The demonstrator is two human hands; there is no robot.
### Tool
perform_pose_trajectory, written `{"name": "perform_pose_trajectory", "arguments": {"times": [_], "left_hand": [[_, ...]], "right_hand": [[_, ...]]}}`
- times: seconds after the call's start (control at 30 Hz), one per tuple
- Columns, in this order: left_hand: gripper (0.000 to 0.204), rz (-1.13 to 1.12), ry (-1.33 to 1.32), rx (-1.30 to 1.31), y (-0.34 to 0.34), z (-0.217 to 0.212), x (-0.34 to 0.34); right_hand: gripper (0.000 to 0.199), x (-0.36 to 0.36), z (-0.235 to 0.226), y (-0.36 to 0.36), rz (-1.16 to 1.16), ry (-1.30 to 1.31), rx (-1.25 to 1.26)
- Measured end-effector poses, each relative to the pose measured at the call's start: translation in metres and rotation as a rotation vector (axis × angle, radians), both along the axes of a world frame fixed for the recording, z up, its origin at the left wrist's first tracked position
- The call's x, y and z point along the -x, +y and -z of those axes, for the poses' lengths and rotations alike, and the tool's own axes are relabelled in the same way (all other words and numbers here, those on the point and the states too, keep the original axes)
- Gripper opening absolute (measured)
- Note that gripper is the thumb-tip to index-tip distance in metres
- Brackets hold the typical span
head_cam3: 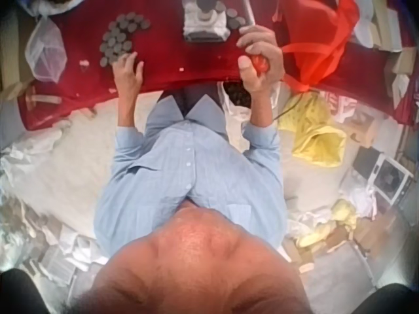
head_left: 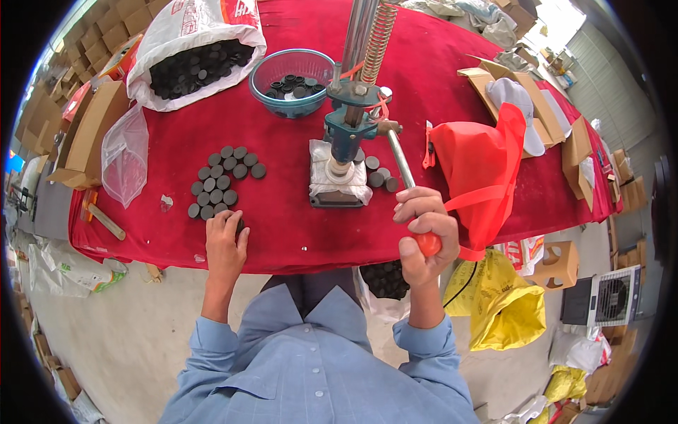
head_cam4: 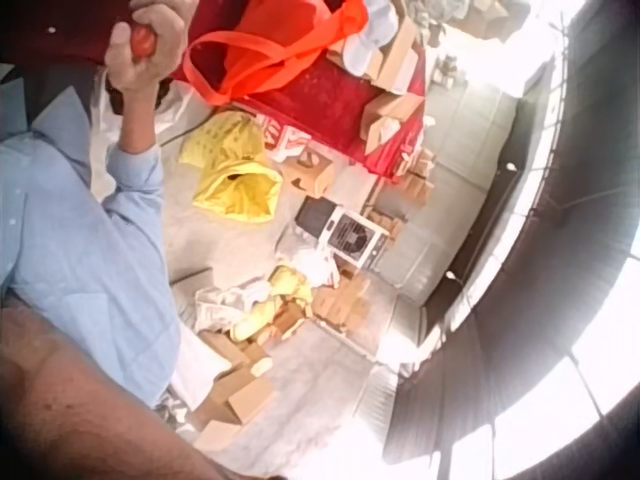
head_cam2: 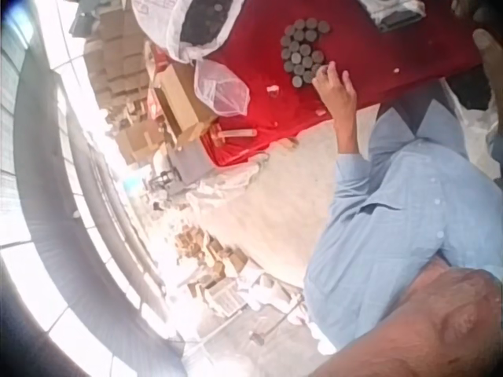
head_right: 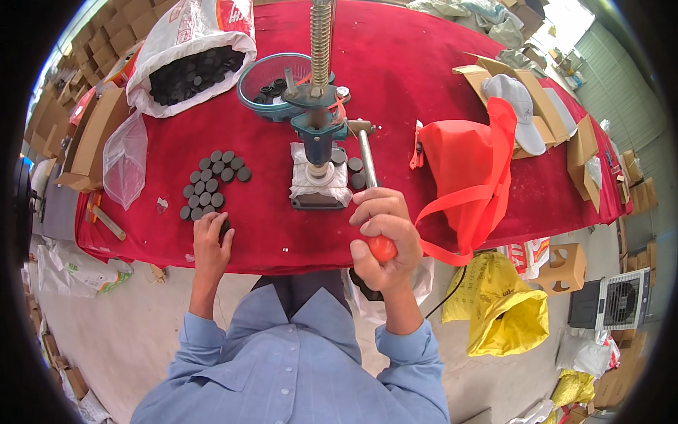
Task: The person uses a manual press to assemble small metal rings onto black circular magnets. They retrieve a bag of metal rings from a cardboard box and arrange the magnets on the table. Finally, they place the metal rings onto the magnets by hand.
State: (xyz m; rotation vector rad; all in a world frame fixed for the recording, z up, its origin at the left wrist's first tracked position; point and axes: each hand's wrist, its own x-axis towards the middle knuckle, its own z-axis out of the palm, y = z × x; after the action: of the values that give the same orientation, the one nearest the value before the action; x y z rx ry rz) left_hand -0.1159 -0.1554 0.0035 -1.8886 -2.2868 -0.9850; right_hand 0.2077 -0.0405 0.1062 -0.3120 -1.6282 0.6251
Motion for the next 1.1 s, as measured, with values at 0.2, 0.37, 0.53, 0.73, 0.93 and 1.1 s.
{"name": "perform_pose_trajectory", "arguments": {"times": [0.2,0.37,0.53,0.73,0.93,1.1], "left_hand": [[0.043,0.098,0.031,-0.035,-0.002,-0.003,0.004],[0.046,0.046,-0.179,0.005,-0.005,0.005,0.001],[0.055,0.177,-0.317,-0.098,0.064,-0.017,-0.052],[0.068,0.320,-0.330,-0.147,0.146,-0.012,-0.103],[0.074,0.282,-0.388,-0.192,0.156,-0.011,-0.116],[0.071,0.230,-0.407,-0.194,0.156,-0.005,-0.113]], "right_hand": [[0.024,0.010,-0.052,0.022,-0.034,0.064,0.075],[0.015,0.015,-0.100,0.052,0.083,-0.027,0.240],[0.019,0.030,-0.134,0.065,0.070,0.064,0.440],[0.019,0.033,-0.135,0.074,0.027,0.056,0.451],[0.017,0.028,-0.121,0.061,0.079,0.054,0.394],[0.016,0.012,-0.063,0.033,-0.009,0.062,0.140]]}}
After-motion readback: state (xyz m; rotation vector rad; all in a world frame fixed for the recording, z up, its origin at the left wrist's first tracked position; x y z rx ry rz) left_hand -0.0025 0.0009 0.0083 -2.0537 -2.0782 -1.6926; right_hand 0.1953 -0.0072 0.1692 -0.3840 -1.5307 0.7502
